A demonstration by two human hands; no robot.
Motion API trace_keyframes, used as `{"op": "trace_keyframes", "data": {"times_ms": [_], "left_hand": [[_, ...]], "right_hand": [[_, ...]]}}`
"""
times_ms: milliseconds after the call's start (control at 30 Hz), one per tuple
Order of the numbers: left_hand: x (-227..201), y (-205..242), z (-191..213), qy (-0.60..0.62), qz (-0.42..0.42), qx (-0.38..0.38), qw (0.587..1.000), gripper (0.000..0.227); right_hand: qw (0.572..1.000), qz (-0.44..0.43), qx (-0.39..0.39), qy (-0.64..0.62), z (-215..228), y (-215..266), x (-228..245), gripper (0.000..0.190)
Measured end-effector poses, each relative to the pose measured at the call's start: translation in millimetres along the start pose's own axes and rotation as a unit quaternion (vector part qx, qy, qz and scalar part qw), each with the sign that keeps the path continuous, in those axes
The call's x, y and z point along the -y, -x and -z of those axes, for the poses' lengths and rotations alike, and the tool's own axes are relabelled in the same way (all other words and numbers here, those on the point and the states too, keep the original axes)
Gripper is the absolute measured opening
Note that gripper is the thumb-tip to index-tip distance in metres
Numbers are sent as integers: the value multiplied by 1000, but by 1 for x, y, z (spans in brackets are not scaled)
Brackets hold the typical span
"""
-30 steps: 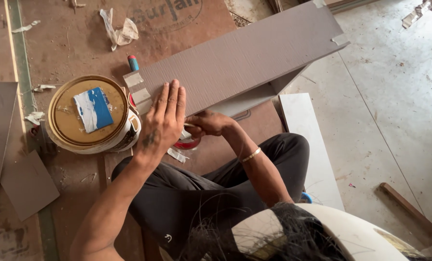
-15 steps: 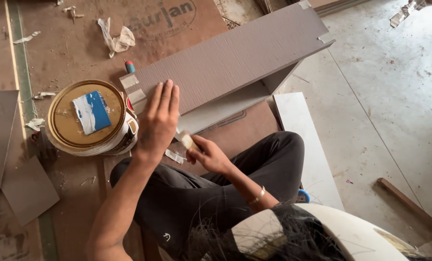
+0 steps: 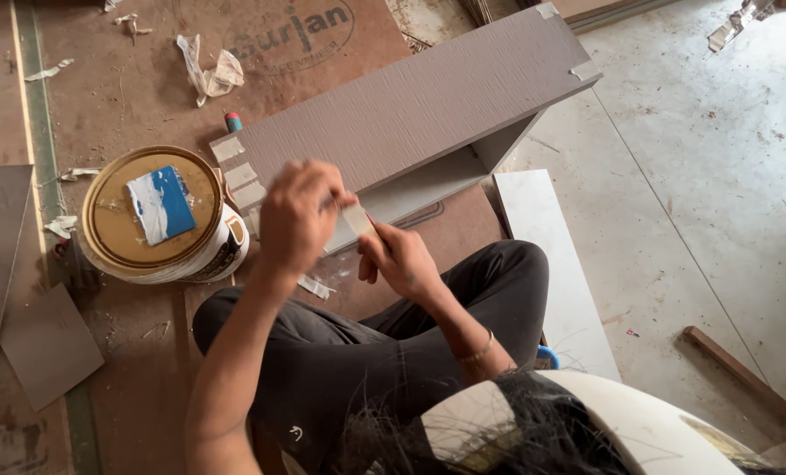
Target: Applying laminate and masking tape to a wooden drawer component.
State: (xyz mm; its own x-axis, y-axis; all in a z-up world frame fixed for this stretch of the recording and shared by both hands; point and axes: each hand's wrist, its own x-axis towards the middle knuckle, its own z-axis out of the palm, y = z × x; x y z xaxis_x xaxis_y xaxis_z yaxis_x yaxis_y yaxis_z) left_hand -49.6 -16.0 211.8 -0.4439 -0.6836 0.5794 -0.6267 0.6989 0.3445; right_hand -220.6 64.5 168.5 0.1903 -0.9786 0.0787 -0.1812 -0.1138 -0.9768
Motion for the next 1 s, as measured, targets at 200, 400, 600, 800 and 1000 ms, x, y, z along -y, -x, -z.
{"op": "trace_keyframes", "data": {"times_ms": [200,400,600,800,1000], "left_hand": [[0,-40,8,-15,22,6,1000,34],[27,-39,-24,-107,51,63,991,43],[9,-12,-30,-205,-24,89,974,63],[20,-6,-40,-323,-91,80,939,47],[27,0,-49,-334,-102,44,936,45]], "right_hand": [[985,-106,35,-132,-7,-31,-46,47],[969,-93,115,-199,-2,-72,-84,48],[948,-52,162,-270,-7,-98,-165,35],[911,-110,179,-356,-7,-107,-172,42],[831,-227,127,-492,-43,-93,-178,44]]}}
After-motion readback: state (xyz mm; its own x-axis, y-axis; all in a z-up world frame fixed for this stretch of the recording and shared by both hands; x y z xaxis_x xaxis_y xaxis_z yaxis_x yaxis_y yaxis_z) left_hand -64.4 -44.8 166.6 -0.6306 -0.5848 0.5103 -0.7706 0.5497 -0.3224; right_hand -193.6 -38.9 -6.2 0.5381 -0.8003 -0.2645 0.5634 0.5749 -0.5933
